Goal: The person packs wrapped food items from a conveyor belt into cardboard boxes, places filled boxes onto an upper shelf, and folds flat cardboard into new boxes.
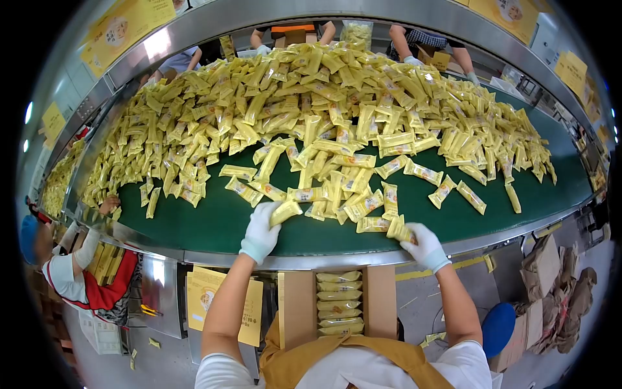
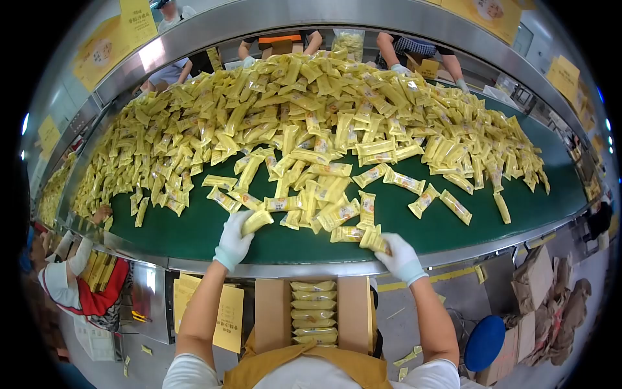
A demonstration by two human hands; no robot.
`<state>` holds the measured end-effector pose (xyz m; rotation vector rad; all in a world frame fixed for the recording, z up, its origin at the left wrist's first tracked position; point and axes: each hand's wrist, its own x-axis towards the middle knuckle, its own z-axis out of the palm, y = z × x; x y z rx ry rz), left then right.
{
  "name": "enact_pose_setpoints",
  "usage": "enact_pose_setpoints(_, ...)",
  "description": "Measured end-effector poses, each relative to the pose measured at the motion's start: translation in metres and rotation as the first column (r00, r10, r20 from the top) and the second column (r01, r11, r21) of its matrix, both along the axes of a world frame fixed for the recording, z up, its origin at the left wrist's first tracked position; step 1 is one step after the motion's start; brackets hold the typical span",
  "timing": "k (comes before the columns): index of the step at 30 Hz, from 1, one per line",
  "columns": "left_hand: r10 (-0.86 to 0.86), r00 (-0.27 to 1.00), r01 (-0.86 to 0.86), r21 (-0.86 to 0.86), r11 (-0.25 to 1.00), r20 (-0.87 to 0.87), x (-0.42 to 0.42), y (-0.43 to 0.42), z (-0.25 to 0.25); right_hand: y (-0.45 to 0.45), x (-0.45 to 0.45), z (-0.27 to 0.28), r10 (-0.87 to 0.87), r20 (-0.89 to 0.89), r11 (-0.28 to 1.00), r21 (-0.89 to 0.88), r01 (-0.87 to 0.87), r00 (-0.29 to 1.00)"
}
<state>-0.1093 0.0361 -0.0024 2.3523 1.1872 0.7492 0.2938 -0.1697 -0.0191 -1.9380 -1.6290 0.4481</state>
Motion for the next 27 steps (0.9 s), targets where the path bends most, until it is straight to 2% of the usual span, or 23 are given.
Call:
enact_pose_setpoints(2, -0.130, 0.988, 0.127, 0.040, 0.991, 0.082, 0.023, 0.014, 0.014, 0.020, -0.011, 0.022, -0.192, -0.212, 0.972, 0.092, 0.215, 0.958)
enact_pose_setpoints(3, -0.181, 0.983, 0.179, 0.050, 0.983, 0.029, 0.037, 0.025, 0.017, 0.033, -0.013, 0.025, -0.273, -0.317, 0.932, 0.146, 0.331, 0.908)
enact_pose_setpoints(4, -0.230, 0.973, 0.231, 0.058, 0.971, -0.025, 0.051, 0.038, 0.018, 0.048, -0.019, 0.036, -0.334, -0.303, 0.896, 0.192, 0.400, 0.893)
enact_pose_setpoints(5, -0.277, 0.958, 0.282, 0.064, 0.957, -0.080, 0.065, 0.047, 0.016, 0.065, -0.022, 0.049, -0.417, -0.216, 0.890, 0.098, 0.445, 0.883)
enact_pose_setpoints(7, -0.263, 0.927, 0.233, -0.140, 0.962, -0.268, 0.089, 0.058, 0.008, 0.102, -0.016, 0.029, -0.472, 0.062, 0.882, 0.017, 0.472, 0.879)
enact_pose_setpoints(9, -0.274, 0.900, 0.225, -0.178, 0.958, -0.338, 0.099, 0.068, -0.006, 0.128, -0.022, 0.012, -0.424, 0.211, 0.848, -0.248, 0.468, 0.881)
enact_pose_setpoints(10, -0.264, 0.900, 0.210, -0.185, 0.960, -0.346, 0.100, 0.070, -0.006, 0.133, -0.025, -0.001, -0.408, 0.252, 0.856, -0.228, 0.463, 0.878)
enact_pose_setpoints(11, -0.255, 0.899, 0.195, -0.194, 0.961, -0.355, 0.099, 0.072, -0.006, 0.136, -0.016, -0.009, -0.390, 0.203, 0.859, -0.270, 0.434, 0.898)
enact_pose_setpoints(12, -0.244, 0.935, 0.210, -0.150, 0.966, -0.259, 0.092, 0.072, -0.008, 0.138, -0.007, -0.002, -0.371, 0.150, 0.861, -0.313, 0.400, 0.916)
enact_pose_setpoints(13, -0.178, 0.952, 0.130, -0.199, 0.971, -0.249, 0.090, 0.068, 0.000, 0.136, -0.001, 0.006, -0.353, 0.097, 0.861, -0.357, 0.363, 0.931)
enact_pose_setpoints(15, -0.044, 0.971, -0.026, -0.286, 0.958, -0.237, 0.086, 0.064, 0.018, 0.122, 0.011, 0.019, -0.305, 0.094, 0.931, -0.180, 0.317, 0.948)
enact_pose_setpoints(16, 0.030, 0.987, -0.080, -0.315, 0.946, -0.158, 0.086, 0.066, 0.016, 0.115, 0.011, 0.031, -0.284, 0.163, 0.947, -0.105, 0.302, 0.945)
enact_pose_setpoints(17, 0.068, 0.983, -0.116, -0.295, 0.948, -0.169, 0.089, 0.065, 0.013, 0.106, 0.009, 0.045, -0.265, 0.231, 0.959, -0.036, 0.281, 0.936)
enact_pose_setpoints(18, 0.104, 0.978, -0.152, -0.279, 0.948, -0.181, 0.099, 0.058, 0.017, 0.096, 0.007, 0.053, -0.161, 0.212, 0.987, 0.035, 0.157, 0.964)
enact_pose_setpoints(19, 0.139, 0.972, -0.185, -0.259, 0.948, -0.188, 0.111, 0.053, 0.019, 0.094, -0.003, 0.074, -0.052, 0.134, 0.989, -0.132, 0.070, 0.990)
enact_pose_setpoints(21, 0.144, 0.929, -0.244, -0.271, 0.931, -0.340, 0.140, 0.054, 0.006, 0.095, -0.011, 0.058, 0.221, 0.147, 0.957, -0.223, -0.185, 0.964)
enact_pose_setpoints(22, 0.134, 0.902, -0.265, -0.283, 0.922, -0.410, 0.155, 0.052, 0.002, 0.097, -0.015, 0.030, 0.310, 0.208, 0.928, -0.277, -0.248, 0.928)
enact_pose_setpoints(23, 0.121, 0.870, -0.287, -0.293, 0.912, -0.478, 0.165, 0.051, 0.001, 0.097, -0.036, 0.024, 0.303, 0.299, 0.930, -0.301, -0.212, 0.905)
enact_pose_setpoints(25, 0.069, 0.857, -0.259, -0.310, 0.915, -0.511, 0.173, 0.059, 0.006, 0.093, -0.048, 0.031, 0.312, 0.342, 0.920, -0.341, -0.192, 0.886)
enact_pose_setpoints(27, 0.029, 0.839, -0.251, -0.338, 0.907, -0.544, 0.169, 0.067, 0.004, 0.090, -0.049, 0.021, 0.298, 0.391, 0.938, -0.290, -0.190, 0.871)
